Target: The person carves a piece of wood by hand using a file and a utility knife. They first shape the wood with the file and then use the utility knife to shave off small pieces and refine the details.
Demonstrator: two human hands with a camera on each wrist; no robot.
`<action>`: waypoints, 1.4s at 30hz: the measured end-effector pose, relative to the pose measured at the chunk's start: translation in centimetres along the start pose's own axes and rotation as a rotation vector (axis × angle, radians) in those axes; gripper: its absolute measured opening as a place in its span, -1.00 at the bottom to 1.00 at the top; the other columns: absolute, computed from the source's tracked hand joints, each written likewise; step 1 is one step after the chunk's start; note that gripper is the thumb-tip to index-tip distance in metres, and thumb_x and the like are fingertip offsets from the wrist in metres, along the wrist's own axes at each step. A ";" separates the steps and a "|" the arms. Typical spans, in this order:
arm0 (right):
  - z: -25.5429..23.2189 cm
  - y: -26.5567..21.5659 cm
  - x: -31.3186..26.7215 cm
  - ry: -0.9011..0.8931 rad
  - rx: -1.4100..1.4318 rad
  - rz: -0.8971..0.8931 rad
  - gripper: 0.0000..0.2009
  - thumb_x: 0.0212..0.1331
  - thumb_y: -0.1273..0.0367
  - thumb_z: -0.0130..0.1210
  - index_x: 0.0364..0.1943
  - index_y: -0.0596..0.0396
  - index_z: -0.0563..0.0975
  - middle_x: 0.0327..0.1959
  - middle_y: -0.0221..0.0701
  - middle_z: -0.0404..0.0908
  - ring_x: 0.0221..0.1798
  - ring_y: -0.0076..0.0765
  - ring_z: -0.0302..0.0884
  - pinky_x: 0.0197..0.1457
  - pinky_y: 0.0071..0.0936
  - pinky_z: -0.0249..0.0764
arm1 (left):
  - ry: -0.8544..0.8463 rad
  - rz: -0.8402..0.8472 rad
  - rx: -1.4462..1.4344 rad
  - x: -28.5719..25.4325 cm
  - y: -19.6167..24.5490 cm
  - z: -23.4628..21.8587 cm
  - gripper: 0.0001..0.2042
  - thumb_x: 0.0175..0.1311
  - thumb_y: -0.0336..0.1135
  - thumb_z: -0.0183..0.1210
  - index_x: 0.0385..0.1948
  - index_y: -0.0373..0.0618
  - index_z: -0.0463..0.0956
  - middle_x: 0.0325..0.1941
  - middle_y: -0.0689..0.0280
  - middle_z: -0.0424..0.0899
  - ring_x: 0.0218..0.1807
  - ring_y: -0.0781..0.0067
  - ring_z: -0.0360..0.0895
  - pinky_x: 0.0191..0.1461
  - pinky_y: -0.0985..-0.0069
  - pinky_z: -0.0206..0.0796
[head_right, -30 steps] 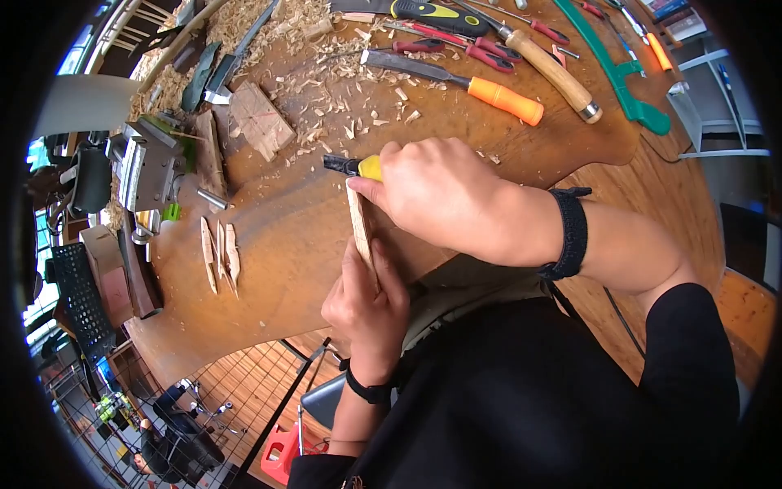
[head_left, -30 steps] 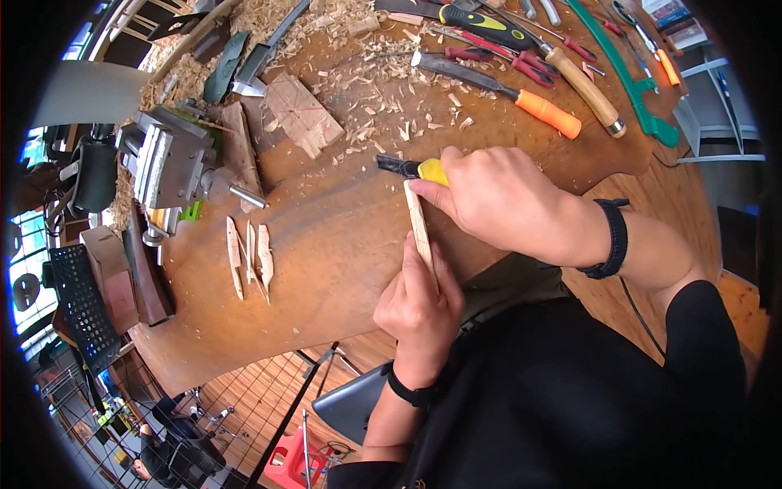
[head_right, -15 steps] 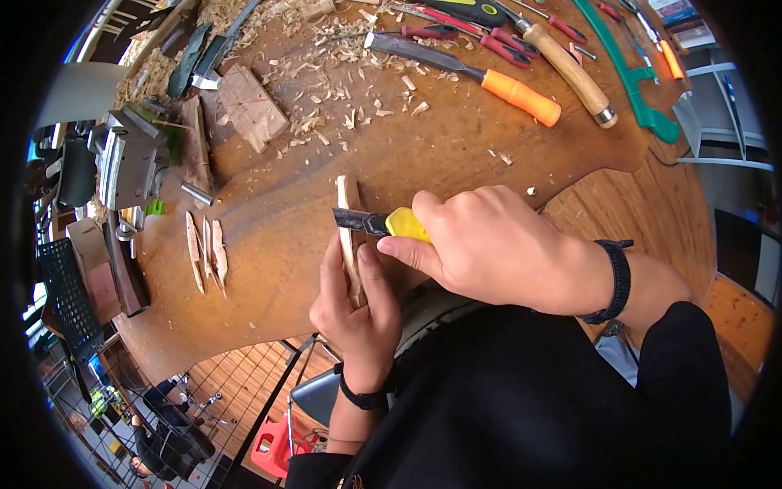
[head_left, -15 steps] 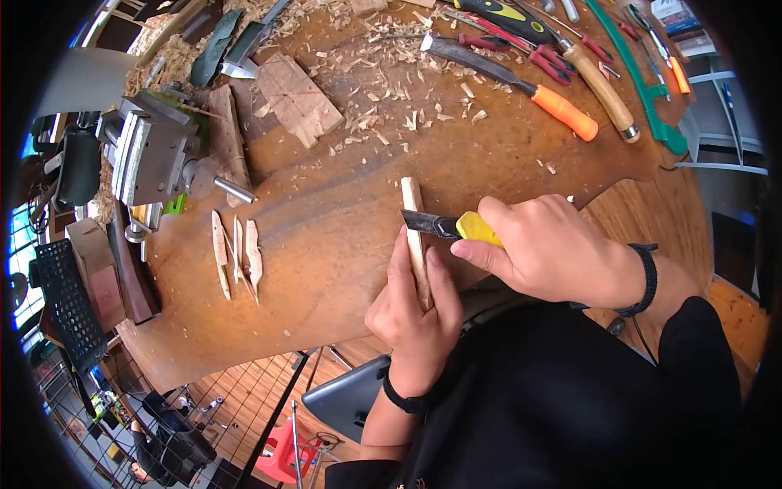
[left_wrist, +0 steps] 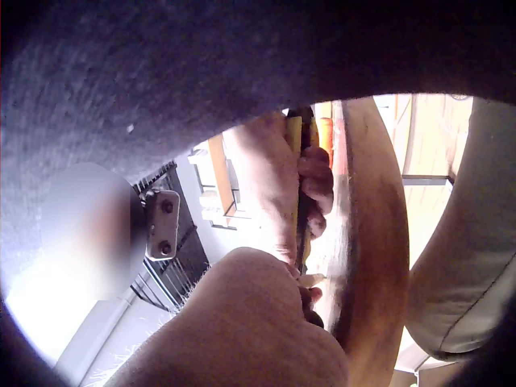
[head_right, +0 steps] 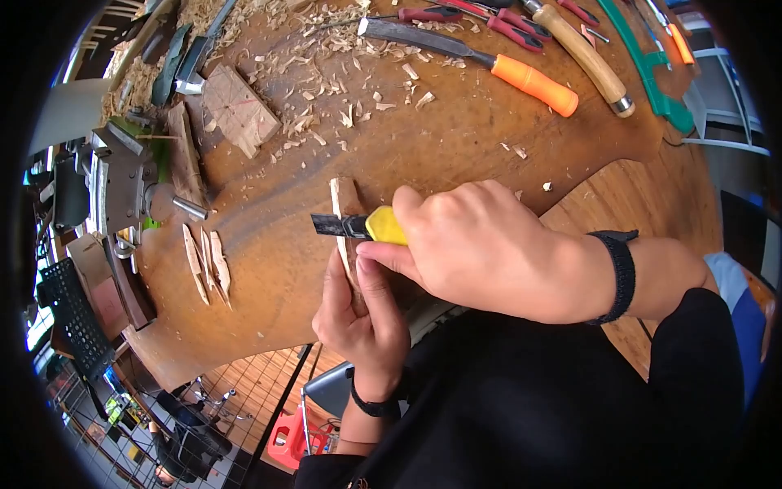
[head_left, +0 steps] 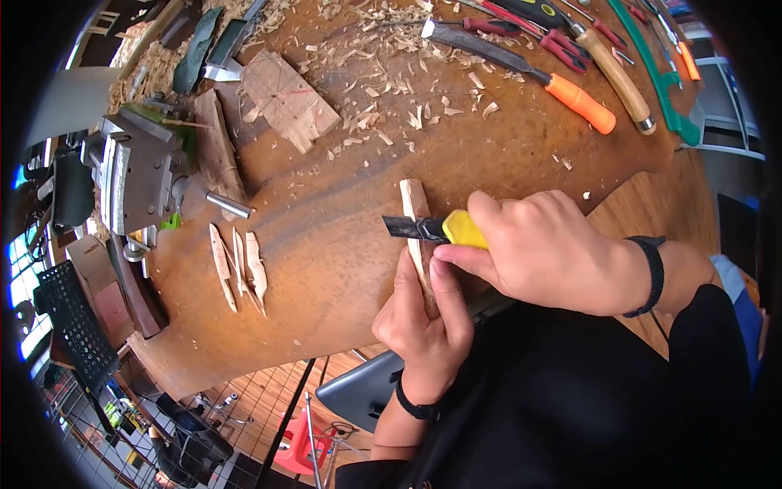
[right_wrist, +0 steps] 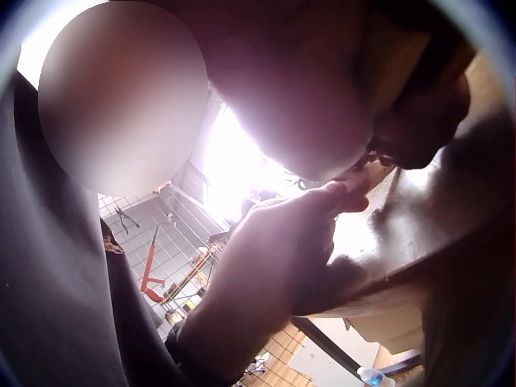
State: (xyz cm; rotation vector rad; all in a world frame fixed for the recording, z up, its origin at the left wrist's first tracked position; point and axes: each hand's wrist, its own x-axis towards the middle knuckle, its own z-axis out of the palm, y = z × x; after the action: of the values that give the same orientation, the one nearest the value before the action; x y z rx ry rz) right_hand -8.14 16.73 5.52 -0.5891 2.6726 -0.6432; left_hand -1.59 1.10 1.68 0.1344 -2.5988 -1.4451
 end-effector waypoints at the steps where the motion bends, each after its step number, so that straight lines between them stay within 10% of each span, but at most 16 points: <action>1: 0.3 -0.1 0.1 0.041 -0.039 -0.013 -0.50 0.42 -0.04 0.10 -0.41 0.17 0.46 -0.74 -0.19 0.54 -0.62 -0.02 0.67 -0.57 -0.20 0.57 | -0.006 0.009 0.004 0.0 0.0 0.1 -0.68 0.38 -0.52 0.23 0.11 -0.50 0.55 -0.41 0.08 0.77 -0.55 0.35 0.69 -0.43 0.48 0.47; 3: 0.5 -0.2 0.2 0.074 -0.036 -0.011 -0.51 0.42 -0.03 0.11 -0.41 0.16 0.46 -0.74 -0.20 0.54 -0.62 -0.03 0.67 -0.57 -0.22 0.57 | 0.072 0.000 0.027 -0.2 0.0 0.5 -0.75 0.51 -0.42 0.16 0.07 -0.41 0.59 -0.52 0.31 0.68 -0.43 0.77 0.50 -0.37 0.66 0.36; 19: 0.1 1.8 1.9 0.253 -0.128 -0.038 -0.47 0.42 -0.04 0.10 -0.47 0.20 0.52 -0.71 -0.17 0.57 -0.58 0.02 0.68 -0.54 -0.17 0.60 | 0.054 0.134 0.123 -1.2 -0.2 1.1 -0.77 0.52 -0.38 0.16 0.04 -0.34 0.62 -0.68 0.35 0.47 -0.58 0.78 0.33 -0.51 0.65 0.19; 28: -0.3 1.8 -1.0 0.132 -0.006 -0.022 -0.46 0.45 -0.07 0.04 -0.44 0.17 0.50 -0.75 -0.14 0.52 -0.63 0.08 0.62 -0.55 -0.12 0.52 | 0.007 -0.246 -0.174 0.3 1.3 -0.6 -0.75 0.51 -0.35 0.19 -0.05 -0.42 0.64 -0.42 0.45 0.60 -0.35 0.77 0.39 -0.29 0.73 0.22; 36: -0.1 1.3 -1.7 0.108 0.093 0.051 -0.47 0.43 -0.09 0.06 -0.37 0.17 0.50 -0.69 -0.10 0.57 -0.57 0.13 0.64 -0.48 -0.07 0.55 | 0.005 -0.226 -0.267 0.4 0.7 -0.4 -0.72 0.50 -0.40 0.19 0.10 -0.42 0.57 -0.21 0.37 0.69 -0.27 0.72 0.49 -0.19 0.73 0.33; 42: -4.9 -2.5 -2.3 0.110 0.671 -0.044 -0.21 -0.12 -0.27 0.47 -0.19 0.21 0.50 -0.58 -0.29 0.53 -0.55 -0.10 0.61 -0.46 -0.33 0.46 | -0.014 -0.342 -0.401 -0.3 0.0 -1.1 -0.61 0.41 -0.38 0.31 0.16 -0.44 0.50 -0.13 0.24 0.76 -0.14 0.56 0.67 -0.02 0.58 0.52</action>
State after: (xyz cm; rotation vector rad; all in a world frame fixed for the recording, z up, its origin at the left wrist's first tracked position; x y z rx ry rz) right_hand -7.36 17.52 11.39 -0.4239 2.3165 -1.5250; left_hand -1.08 0.22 2.24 0.5363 -2.3149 -2.0536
